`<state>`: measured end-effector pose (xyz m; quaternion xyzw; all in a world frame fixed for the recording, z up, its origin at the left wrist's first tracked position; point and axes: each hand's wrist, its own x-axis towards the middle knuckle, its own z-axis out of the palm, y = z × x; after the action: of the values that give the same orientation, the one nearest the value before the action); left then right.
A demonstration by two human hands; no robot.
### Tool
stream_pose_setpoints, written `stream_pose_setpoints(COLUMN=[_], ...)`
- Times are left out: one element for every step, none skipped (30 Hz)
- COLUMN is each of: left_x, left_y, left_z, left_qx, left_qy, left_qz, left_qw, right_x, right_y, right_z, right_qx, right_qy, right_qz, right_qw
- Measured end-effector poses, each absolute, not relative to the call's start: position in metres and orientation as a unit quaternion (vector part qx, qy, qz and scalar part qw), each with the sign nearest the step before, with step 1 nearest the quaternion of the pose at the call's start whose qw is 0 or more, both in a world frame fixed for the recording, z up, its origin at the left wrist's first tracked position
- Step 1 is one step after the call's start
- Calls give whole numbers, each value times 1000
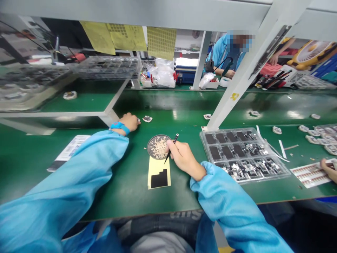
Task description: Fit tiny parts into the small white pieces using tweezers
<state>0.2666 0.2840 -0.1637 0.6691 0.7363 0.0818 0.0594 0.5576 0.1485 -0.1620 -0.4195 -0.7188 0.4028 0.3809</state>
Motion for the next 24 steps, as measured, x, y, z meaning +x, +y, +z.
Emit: stream_pose_setpoints(left_x=[267, 269, 270, 272, 274, 277, 280, 283, 286, 290, 293, 297, 300, 302, 305, 307, 309, 310, 312, 314, 316, 318, 319, 320], left_y=[283, 280, 274, 267, 257, 245, 232, 217, 202, 188, 175, 164, 155, 148, 143, 140, 137, 135, 133, 130, 128, 126, 124, 122], left_z=[-160, -156, -152, -147, -143, -139, -137, -136, -137, -140, -144, -149, -155, -161, -166, -170, -174, -177, -178, -179, -180, -180, -179, -179], left_qx=[670, 673, 680, 690, 700, 709, 712, 700, 676, 642, 605, 572, 548, 533, 526, 523, 524, 527, 532, 542, 556, 572, 587, 601], left_qy=[735, 732, 726, 715, 699, 680, 650, 616, 580, 540, 504, 472, 443, 417, 392, 370, 354, 345, 344, 351, 363, 375, 385, 390], left_qz=[83, 87, 90, 104, 134, 173, 245, 322, 377, 415, 440, 450, 451, 446, 435, 421, 404, 383, 359, 333, 307, 283, 264, 252], left_qw=[58, 56, 52, 49, 52, 66, 100, 164, 254, 352, 432, 497, 548, 586, 617, 642, 661, 676, 685, 687, 682, 673, 661, 651], right_x=[558, 558, 559, 560, 560, 561, 562, 563, 563, 563, 563, 563, 563, 563, 563, 563, 563, 563, 564, 564, 564, 565, 565, 565], right_y=[149, 149, 149, 149, 149, 149, 149, 149, 149, 149, 150, 150, 151, 151, 152, 152, 152, 152, 152, 152, 152, 152, 152, 152], right_z=[-165, -167, -168, -168, -168, -166, -164, -162, -160, -159, -158, -158, -159, -160, -162, -164, -166, -168, -169, -170, -171, -172, -173, -173], right_qx=[-413, -400, -383, -364, -347, -333, -321, -311, -305, -303, -301, -301, -303, -306, -313, -324, -337, -350, -360, -368, -372, -374, -375, -376], right_qy=[-715, -718, -729, -746, -763, -777, -786, -791, -792, -791, -791, -793, -796, -798, -796, -790, -780, -767, -754, -743, -734, -729, -726, -723], right_qz=[440, 464, 472, 466, 453, 442, 435, 432, 432, 433, 432, 429, 423, 417, 415, 419, 431, 450, 470, 489, 503, 511, 515, 517], right_qw=[353, 331, 316, 307, 303, 300, 300, 302, 305, 308, 310, 310, 310, 309, 309, 308, 303, 295, 284, 273, 265, 261, 260, 261])
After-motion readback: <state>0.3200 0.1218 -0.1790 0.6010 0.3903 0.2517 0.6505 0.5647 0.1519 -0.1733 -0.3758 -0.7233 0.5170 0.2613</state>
